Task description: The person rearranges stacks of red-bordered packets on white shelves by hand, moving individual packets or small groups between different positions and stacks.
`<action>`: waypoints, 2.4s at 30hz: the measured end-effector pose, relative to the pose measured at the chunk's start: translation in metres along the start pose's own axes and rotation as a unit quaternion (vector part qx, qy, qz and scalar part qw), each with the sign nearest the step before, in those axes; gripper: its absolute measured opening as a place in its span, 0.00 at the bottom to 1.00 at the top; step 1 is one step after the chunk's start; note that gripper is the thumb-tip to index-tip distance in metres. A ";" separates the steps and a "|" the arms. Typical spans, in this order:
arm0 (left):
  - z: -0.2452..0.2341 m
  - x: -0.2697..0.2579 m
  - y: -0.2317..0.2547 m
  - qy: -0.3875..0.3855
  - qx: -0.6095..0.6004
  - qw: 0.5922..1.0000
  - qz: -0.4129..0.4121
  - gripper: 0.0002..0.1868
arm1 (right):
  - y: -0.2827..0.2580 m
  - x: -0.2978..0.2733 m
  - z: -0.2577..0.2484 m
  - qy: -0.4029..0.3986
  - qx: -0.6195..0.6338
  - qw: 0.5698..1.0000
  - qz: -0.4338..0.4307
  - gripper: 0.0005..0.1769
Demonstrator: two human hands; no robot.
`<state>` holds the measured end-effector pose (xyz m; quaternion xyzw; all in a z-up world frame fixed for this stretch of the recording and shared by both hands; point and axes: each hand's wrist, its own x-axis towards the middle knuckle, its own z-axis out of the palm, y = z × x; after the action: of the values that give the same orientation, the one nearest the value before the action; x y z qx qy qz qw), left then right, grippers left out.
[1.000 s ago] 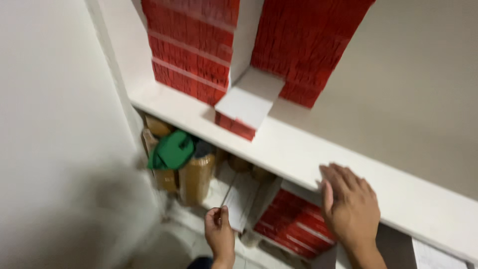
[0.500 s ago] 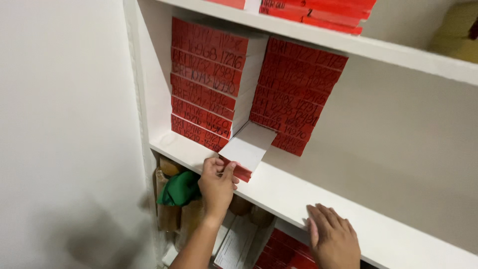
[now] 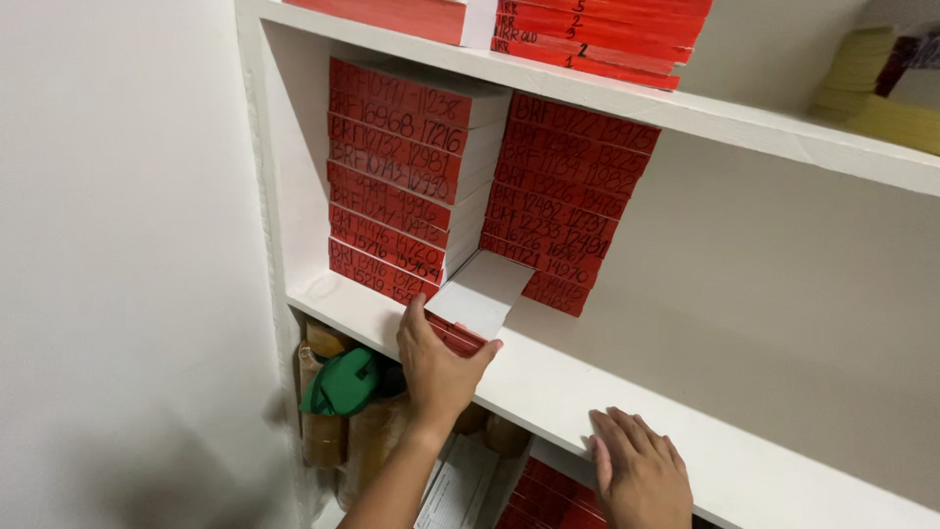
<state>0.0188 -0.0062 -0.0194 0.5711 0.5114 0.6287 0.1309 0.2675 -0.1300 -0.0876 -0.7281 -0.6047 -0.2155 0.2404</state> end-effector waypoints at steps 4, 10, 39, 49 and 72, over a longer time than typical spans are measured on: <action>0.009 0.003 -0.004 0.030 0.002 1.000 -0.002 0.62 | 0.000 0.001 -0.002 -0.016 0.005 1.000 0.005 0.25; 0.006 0.007 -0.003 0.037 0.046 0.998 0.001 0.64 | -0.003 0.001 -0.004 -0.034 -0.011 0.999 0.002 0.26; -0.019 -0.033 0.050 -0.296 -0.269 0.917 0.007 0.20 | -0.040 0.046 -0.118 -0.075 0.501 0.810 0.296 0.71; 0.011 -0.038 0.046 -0.274 -0.236 0.930 -0.068 0.16 | 0.007 0.046 -0.095 0.000 0.525 0.797 0.298 0.14; -0.036 -0.066 -0.008 -0.425 -0.404 0.801 -0.123 0.19 | 0.015 0.036 -0.094 -0.126 0.401 0.889 0.181 0.11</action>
<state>0.0057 -0.0698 -0.0579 0.6086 0.1703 0.4513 0.6300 0.2869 -0.1617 0.0075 -0.6880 -0.5223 0.1862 0.4682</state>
